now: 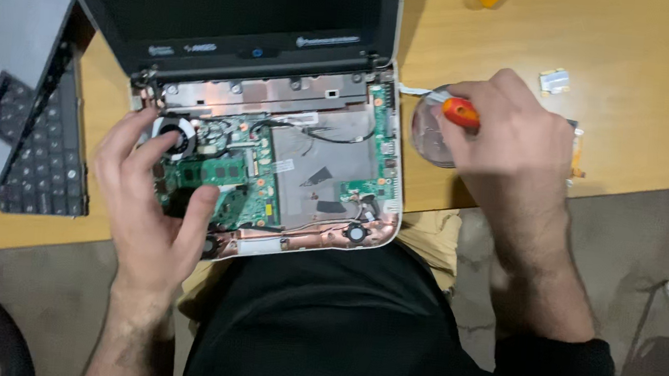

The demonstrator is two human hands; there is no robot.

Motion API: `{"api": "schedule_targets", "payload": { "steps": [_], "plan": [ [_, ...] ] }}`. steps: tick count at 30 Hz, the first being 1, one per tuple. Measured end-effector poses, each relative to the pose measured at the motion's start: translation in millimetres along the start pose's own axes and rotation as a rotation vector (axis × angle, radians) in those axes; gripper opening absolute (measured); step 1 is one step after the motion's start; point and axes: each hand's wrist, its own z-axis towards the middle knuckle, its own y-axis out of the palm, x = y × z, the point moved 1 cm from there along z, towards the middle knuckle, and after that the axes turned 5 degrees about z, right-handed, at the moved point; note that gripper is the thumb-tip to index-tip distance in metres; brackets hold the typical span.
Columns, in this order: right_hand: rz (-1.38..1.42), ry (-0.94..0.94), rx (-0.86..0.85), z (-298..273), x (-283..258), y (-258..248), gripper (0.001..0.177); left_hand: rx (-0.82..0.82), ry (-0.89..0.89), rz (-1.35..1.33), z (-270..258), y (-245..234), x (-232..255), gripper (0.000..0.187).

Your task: The person uses a screwdriver to unscrew and remove a small metal bracket from the motherboard of a disassembled laptop. They carefully detach the bracket and set it aside on the table.

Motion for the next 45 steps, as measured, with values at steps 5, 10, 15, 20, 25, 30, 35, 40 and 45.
{"api": "schedule_targets", "payload": {
  "steps": [5, 10, 15, 20, 25, 30, 35, 40, 45],
  "plan": [
    [-0.022, -0.032, -0.063, 1.5, -1.7, 0.4, 0.031, 0.017, -0.024, -0.002, -0.7, 0.0, -4.1, 0.055],
    [0.048, -0.105, -0.048, -4.7, -2.8, -12.7, 0.021, 0.012, -0.047, -0.038, 0.0, -3.6, -3.3, 0.053],
    [0.005, -0.265, 0.006, -20.3, 13.5, -20.0, 0.017, 0.028, 0.016, 0.03, -1.1, -1.9, -4.3, 0.056],
    [0.316, -0.234, -0.114, -23.6, -42.4, -27.2, 0.013, 0.071, 0.194, 0.182, -5.2, 1.5, -2.3, 0.047],
    [0.42, -0.407, -0.055, -23.1, -84.2, 4.7, 0.019, 0.085, 0.298, 0.23, -5.6, 0.0, 1.5, 0.029],
    [0.352, -0.539, 0.055, -15.4, -102.0, 16.0, 0.023, 0.011, 0.309, 0.248, -11.0, 0.3, 10.5, 0.037],
    [0.317, -0.549, 0.006, -13.5, -103.3, 11.9, 0.018, -0.099, 0.289, 0.226, 5.2, 5.5, 43.6, 0.039],
    [0.276, -0.553, 0.029, -16.3, -102.2, 13.2, 0.017, -0.171, 0.276, 0.16, 12.2, 19.8, 52.7, 0.022],
    [0.538, -0.371, 0.02, -52.6, -55.0, 18.6, 0.026, -0.264, 0.274, 0.222, 12.2, 24.6, 50.7, 0.023]
  ]
}}
